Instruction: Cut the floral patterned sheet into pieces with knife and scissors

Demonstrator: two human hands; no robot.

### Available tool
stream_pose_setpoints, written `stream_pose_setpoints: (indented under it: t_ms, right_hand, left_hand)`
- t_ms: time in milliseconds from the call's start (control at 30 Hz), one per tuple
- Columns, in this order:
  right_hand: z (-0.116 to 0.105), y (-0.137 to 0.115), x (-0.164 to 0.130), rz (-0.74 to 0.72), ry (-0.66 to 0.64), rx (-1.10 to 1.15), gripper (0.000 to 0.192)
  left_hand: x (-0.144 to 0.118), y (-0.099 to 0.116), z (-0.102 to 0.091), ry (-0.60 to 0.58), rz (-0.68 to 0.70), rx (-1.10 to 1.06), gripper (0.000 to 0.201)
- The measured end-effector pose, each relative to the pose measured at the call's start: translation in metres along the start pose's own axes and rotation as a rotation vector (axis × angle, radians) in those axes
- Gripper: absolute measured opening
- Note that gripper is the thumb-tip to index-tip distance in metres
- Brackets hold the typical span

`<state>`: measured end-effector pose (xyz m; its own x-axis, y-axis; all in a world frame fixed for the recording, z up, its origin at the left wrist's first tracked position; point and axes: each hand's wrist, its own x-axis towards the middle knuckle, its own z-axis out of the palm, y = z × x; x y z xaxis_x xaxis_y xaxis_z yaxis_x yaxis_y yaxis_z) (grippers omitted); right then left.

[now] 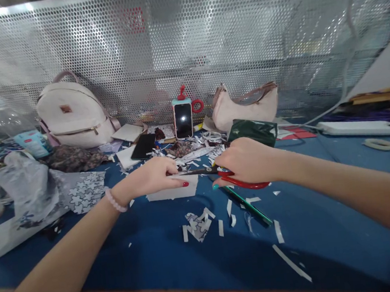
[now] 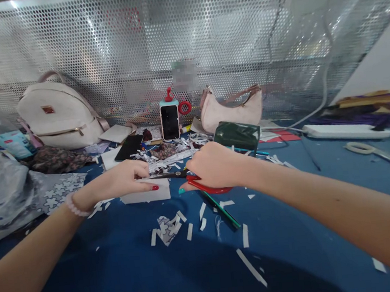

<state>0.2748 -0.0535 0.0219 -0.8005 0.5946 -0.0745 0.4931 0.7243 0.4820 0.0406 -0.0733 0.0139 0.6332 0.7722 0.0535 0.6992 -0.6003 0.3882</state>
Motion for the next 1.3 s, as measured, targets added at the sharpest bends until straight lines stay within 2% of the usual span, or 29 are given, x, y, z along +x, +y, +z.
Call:
stream_pose_setpoints:
  t_ms: [167, 333, 600, 933, 1067, 1300]
  right_hand:
    - [0.002, 0.001, 0.000, -0.010, -0.009, -0.033, 0.043]
    - [0.000, -0.001, 0.001, -0.018, 0.013, 0.002, 0.050]
    - [-0.004, -0.002, 0.003, -0.040, -0.036, -0.022, 0.046]
    - [-0.013, -0.008, 0.006, -0.059, 0.016, 0.010, 0.051]
    - [-0.014, -0.006, 0.002, -0.015, 0.007, 0.016, 0.047]
    - [-0.011, 0.002, -0.006, 0.102, -0.022, -0.001, 0.049]
  left_hand:
    - [0.001, -0.001, 0.001, 0.005, 0.000, 0.004, 0.046]
    - [0.002, -0.002, 0.002, 0.015, 0.006, -0.008, 0.047]
    - [0.001, -0.002, 0.002, -0.001, 0.002, 0.005, 0.046]
    - [0.002, -0.004, 0.003, -0.001, -0.013, 0.005, 0.050]
    - [0.003, -0.007, 0.003, 0.009, -0.033, 0.013, 0.045]
    - [0.003, -0.009, 0.005, 0.034, 0.014, 0.045, 0.043]
